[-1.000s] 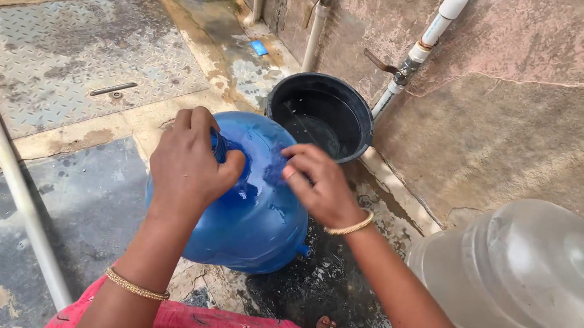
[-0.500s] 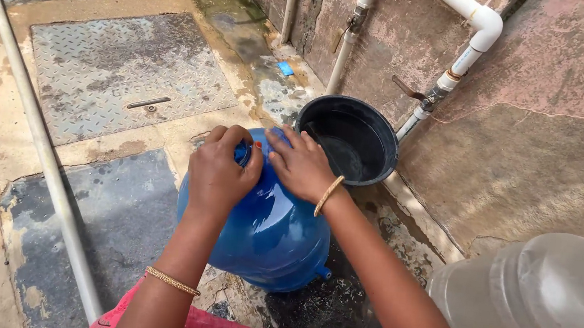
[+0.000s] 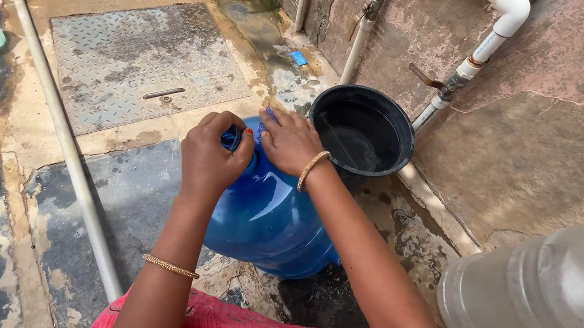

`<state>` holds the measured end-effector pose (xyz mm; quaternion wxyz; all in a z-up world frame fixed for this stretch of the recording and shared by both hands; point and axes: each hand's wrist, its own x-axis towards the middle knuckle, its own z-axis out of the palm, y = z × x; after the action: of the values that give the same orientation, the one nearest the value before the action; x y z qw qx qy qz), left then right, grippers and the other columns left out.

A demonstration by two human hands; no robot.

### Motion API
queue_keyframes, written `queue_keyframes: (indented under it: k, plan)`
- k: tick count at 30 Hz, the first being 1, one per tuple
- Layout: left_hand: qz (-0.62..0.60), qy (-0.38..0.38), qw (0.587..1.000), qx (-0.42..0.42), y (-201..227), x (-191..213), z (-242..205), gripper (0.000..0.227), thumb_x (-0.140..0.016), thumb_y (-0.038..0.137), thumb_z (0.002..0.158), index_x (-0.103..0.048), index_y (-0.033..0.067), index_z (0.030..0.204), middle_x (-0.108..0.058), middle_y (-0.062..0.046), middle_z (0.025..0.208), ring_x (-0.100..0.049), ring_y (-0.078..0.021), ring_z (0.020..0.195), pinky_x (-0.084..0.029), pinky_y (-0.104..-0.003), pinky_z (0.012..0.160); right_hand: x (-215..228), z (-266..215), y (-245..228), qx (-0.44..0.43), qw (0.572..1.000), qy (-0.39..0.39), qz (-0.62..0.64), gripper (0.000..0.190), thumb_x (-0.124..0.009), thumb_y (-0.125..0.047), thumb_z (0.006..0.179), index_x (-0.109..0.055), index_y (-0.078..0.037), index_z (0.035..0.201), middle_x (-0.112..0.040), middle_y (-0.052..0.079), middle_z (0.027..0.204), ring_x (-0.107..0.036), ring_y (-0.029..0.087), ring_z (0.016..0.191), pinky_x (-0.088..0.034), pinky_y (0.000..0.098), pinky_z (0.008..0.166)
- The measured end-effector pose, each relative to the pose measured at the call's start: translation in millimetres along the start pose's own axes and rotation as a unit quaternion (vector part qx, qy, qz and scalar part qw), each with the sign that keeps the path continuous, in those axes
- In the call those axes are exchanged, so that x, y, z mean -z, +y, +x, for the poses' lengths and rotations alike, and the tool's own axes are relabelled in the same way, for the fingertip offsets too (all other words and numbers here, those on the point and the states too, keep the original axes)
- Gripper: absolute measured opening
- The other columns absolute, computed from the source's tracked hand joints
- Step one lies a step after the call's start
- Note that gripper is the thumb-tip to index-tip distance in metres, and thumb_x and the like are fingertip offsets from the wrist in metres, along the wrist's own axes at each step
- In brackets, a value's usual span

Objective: The person is filling a large blue water jug from a water tap and then rinsing the outside of the jug.

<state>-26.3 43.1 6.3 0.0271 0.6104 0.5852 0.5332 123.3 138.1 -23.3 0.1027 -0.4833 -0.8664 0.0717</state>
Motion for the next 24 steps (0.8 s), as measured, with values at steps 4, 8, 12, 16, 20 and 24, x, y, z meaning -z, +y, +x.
queue_keyframes:
  k: [4, 8, 12, 16, 20, 24]
  plan:
    - [0.012, 0.014, 1.0, 0.02, -27.2, 9.1, 2.8, 0.013, -0.076, 0.02, 0.086, -0.072, 0.0076, 0.085, -0.07, -0.011, 0.082, -0.071, -0.0306, 0.074, -0.054, -0.04, 0.068, -3.2, -107.0, -60.1, 0.076, 0.986, 0.141, -0.04, 0.051, -0.047, -0.031, 0.105, -0.047, -0.01, 0.151, -0.046, 0.013, 0.158, -0.037, 0.038, 0.15, -0.022, 0.0583, 0.123]
    - [0.005, -0.006, 1.0, 0.013, -26.4, 23.1, 6.6, 0.012, -0.075, 0.02, 0.084, -0.073, 0.0084, 0.086, -0.072, -0.011, 0.081, -0.072, -0.0284, 0.074, -0.054, -0.039, 0.069, -14.5, -159.7, -80.7, 0.139, 0.972, 0.19, -0.002, 0.055, -0.049, -0.03, 0.103, -0.049, -0.008, 0.153, -0.047, 0.017, 0.158, -0.036, 0.037, 0.149, -0.021, 0.0593, 0.122]
    - [-0.047, -0.058, 0.996, -0.05, -18.0, 25.0, -2.5, 0.011, -0.074, 0.019, 0.081, -0.073, 0.0088, 0.085, -0.072, -0.01, 0.083, -0.072, -0.0277, 0.076, -0.055, -0.037, 0.07, -1.4, -70.5, -1.8, 0.01, 0.982, 0.177, 0.066, 0.051, -0.042, -0.033, 0.107, -0.053, -0.013, 0.152, -0.049, 0.019, 0.155, -0.036, 0.04, 0.146, -0.026, 0.048, 0.124]
    - [-0.036, -0.021, 0.999, -0.015, -19.2, 24.3, -4.4, 0.011, -0.073, 0.019, 0.083, -0.073, 0.008, 0.085, -0.072, -0.01, 0.083, -0.071, -0.0276, 0.073, -0.054, -0.037, 0.069, -49.2, -0.4, 88.4, -0.036, 0.924, -0.017, 0.379, 0.054, -0.041, -0.038, 0.105, -0.048, -0.01, 0.15, -0.049, 0.015, 0.156, -0.048, 0.028, 0.145, -0.036, 0.0374, 0.119]
    - [-0.006, 0.062, 0.996, 0.063, -32.9, 24.2, -8.1, 0.01, -0.074, 0.019, 0.081, -0.075, 0.009, 0.083, -0.072, -0.01, 0.079, -0.072, -0.0262, 0.072, -0.056, -0.037, 0.07, -49.9, -93.7, 22.6, 0.005, 0.907, 0.148, 0.394, 0.057, -0.029, -0.039, 0.111, -0.037, -0.007, 0.158, -0.032, 0.016, 0.167, -0.029, 0.031, 0.156, -0.024, 0.0408, 0.125]
    - [0.012, 0.07, 0.994, 0.086, -38.8, 23.6, -3.9, 0.012, -0.074, 0.02, 0.08, -0.076, 0.0086, 0.082, -0.073, -0.01, 0.078, -0.073, -0.0262, 0.072, -0.056, -0.037, 0.071, -97.9, -190.0, -18.6, 0.122, 0.937, 0.273, 0.178, 0.056, -0.029, -0.038, 0.116, -0.026, -0.01, 0.164, -0.006, 0.023, 0.174, -0.006, 0.044, 0.161, -0.012, 0.0545, 0.128]
